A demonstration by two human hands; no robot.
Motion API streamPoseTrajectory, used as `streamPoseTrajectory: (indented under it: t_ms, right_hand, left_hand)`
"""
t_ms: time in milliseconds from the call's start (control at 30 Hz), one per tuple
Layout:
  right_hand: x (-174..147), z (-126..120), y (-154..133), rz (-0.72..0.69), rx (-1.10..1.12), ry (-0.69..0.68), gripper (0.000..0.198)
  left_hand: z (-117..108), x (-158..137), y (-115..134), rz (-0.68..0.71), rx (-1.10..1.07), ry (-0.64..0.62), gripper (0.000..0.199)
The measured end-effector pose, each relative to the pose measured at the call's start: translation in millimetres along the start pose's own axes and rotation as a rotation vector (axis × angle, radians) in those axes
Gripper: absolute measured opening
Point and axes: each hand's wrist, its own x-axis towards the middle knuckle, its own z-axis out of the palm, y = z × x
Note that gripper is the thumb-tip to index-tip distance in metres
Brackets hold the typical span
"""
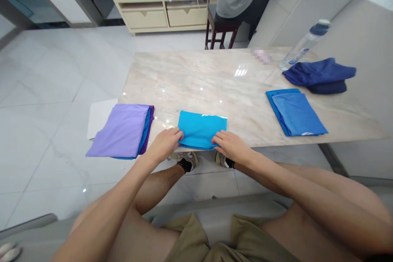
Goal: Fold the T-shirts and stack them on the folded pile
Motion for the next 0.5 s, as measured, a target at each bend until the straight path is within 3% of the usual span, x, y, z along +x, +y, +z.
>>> streamPoseTrajectory:
  t_ms: [233,367,433,500]
  right_hand:
    - [1.1,-8.5,-7.3,-0.104,-0.098,-0.124,0.017]
    - [-2.3,-13.3,-6.5,-0.129,0.032,-0.185,0.014]
    - [-3.3,-18.4,1.0,-0.092,0.187,-0.175,0.005]
    - [-2.0,-23.9,12.3,0.062,0.333,-0.086,0.008]
  left_hand:
    - [-3.4,-4.1,4.0,0.171,0.033,0.001,0.019]
    - [-5.3,-8.2,2.5,0.238,-0.029,-0.056,0.022]
    - [-5.1,-9.1,2.0,0.226,-0.121,-0.081,0.017]
    - [-4.4,-8.3,2.4,0.16,-0.237,-0.074,0.024]
